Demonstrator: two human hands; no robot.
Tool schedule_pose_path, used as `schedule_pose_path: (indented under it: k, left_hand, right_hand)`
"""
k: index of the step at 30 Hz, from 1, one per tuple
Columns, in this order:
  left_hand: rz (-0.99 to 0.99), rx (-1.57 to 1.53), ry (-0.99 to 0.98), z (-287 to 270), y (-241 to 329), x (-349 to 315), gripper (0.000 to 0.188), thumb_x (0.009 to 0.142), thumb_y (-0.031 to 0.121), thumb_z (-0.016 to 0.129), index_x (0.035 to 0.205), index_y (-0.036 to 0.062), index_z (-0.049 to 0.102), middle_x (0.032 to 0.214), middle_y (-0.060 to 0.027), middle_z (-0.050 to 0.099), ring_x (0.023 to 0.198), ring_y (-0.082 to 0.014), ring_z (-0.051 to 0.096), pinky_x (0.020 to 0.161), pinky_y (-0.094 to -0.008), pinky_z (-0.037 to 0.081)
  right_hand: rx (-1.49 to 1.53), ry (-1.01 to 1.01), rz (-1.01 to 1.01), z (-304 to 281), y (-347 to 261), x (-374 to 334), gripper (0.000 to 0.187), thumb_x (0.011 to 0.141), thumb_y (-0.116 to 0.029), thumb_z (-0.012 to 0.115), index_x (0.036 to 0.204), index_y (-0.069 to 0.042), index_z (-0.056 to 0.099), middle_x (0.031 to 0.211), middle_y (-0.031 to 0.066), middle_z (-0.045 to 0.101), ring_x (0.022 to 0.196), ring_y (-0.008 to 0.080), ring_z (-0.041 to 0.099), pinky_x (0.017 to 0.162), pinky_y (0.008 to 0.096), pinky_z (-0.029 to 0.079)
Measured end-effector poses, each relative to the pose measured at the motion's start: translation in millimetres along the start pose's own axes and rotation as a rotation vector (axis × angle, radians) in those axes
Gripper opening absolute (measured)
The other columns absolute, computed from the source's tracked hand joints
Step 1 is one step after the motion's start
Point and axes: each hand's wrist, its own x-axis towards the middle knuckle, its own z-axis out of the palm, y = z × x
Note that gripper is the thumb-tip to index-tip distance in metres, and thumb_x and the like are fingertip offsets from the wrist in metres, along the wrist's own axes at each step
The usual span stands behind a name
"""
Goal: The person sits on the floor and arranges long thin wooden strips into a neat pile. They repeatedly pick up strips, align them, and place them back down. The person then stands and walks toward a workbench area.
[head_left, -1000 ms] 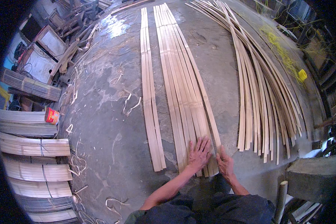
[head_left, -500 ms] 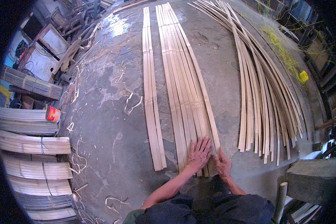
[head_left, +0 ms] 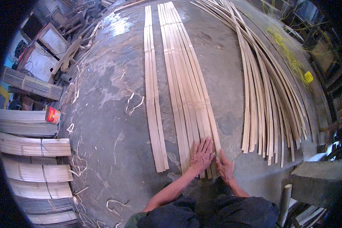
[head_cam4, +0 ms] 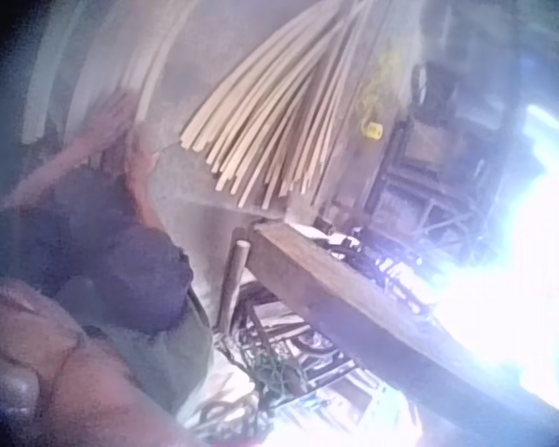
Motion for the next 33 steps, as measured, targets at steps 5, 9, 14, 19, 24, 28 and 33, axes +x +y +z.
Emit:
schedule_pose_path:
  k: [5, 9, 14, 19, 24, 28, 33]
  left_hand:
    - [-0.015, -0.026, -0.066, -4, -3, -2, 0.065, 0.097, 0.037, 0.049, 0.151, 0.0055, 0.033, 0.16, -0.0082, 0.026, 0.149, -0.0263, 0.02, 0.12, -0.0558, 0.01]
    - [-0.009, -0.064, -0.055, -3, -2, -1, 0.063, 0.096, 0.036, 0.05, 0.15, 0.0055, 0.035, 0.16, -0.0083, 0.028, 0.149, -0.0258, 0.02, 0.12, -0.0545, 0.01]
    - [-0.005, -0.038, -0.041, -1, -8, -5, 0.062, 0.096, 0.036, 0.05, 0.149, 0.0055, 0.037, 0.159, -0.0078, 0.03, 0.149, -0.0249, 0.022, 0.12, -0.0527, 0.009]
    - [0.007, -0.025, -0.04, -5, -9, -2, 0.06, 0.096, 0.035, 0.052, 0.147, 0.0067, 0.04, 0.158, -0.0076, 0.032, 0.148, -0.024, 0.025, 0.12, -0.0509, 0.011]
    - [0.0, -0.042, 0.043, -3, -7, -2, 0.057, 0.093, 0.034, 0.056, 0.142, 0.0072, 0.047, 0.154, -0.0094, 0.037, 0.143, -0.0265, 0.032, 0.117, -0.0518, 0.018]
    - [-0.133, -0.136, 0.049, -9, 12, 6, 0.053, 0.091, 0.035, 0.059, 0.133, 0.0037, 0.053, 0.139, -0.0125, 0.046, 0.129, -0.0323, 0.042, 0.107, -0.051, 0.029]
    - [-0.231, -0.203, 0.147, -1, 22, 9, 0.047, 0.085, 0.025, 0.066, 0.127, 0.005, 0.055, 0.123, -0.0125, 0.049, 0.116, -0.0317, 0.046, 0.091, -0.046, 0.038]
  right_hand:
    - [-0.301, -0.009, -0.247, -12, 2, 7, 0.053, 0.094, -0.026, 0.064, 0.143, -0.011, 0.049, 0.087, 0.022, 0.061, 0.068, 0.0325, 0.058, 0.063, 0.043, 0.048]
    - [-0.378, -0.073, -0.136, -13, -3, 6, 0.052, 0.094, -0.026, 0.062, 0.142, -0.01, 0.048, 0.087, 0.0203, 0.058, 0.075, 0.0404, 0.06, 0.065, 0.0484, 0.049]
    - [-0.608, -0.201, -0.003, -15, -37, 6, 0.059, 0.094, -0.026, 0.061, 0.146, -0.008, 0.041, 0.1, 0.0198, 0.063, 0.085, 0.0405, 0.065, 0.072, 0.0453, 0.054]
    - [-0.31, -0.074, -0.107, -13, -10, 5, 0.066, 0.093, -0.026, 0.064, 0.149, -0.006, 0.037, 0.126, 0.0257, 0.06, 0.111, 0.0371, 0.062, 0.091, 0.0409, 0.051]
    - [-0.027, -0.21, 0.215, -28, -23, 9, 0.067, 0.093, -0.022, 0.064, 0.149, -0.002, 0.035, 0.128, 0.0251, 0.06, 0.119, 0.0295, 0.06, 0.099, 0.0364, 0.046]
    - [0.058, -0.159, 0.02, -22, 17, 15, 0.068, 0.093, -0.019, 0.064, 0.15, 0.002, 0.032, 0.127, 0.0229, 0.061, 0.116, 0.0277, 0.061, 0.099, 0.0348, 0.046]
    - [0.153, -0.157, 0.022, -23, -2, 13, 0.063, 0.093, -0.018, 0.064, 0.147, 0.0, 0.038, 0.13, 0.0235, 0.059, 0.115, 0.0322, 0.061, 0.099, 0.0375, 0.046]
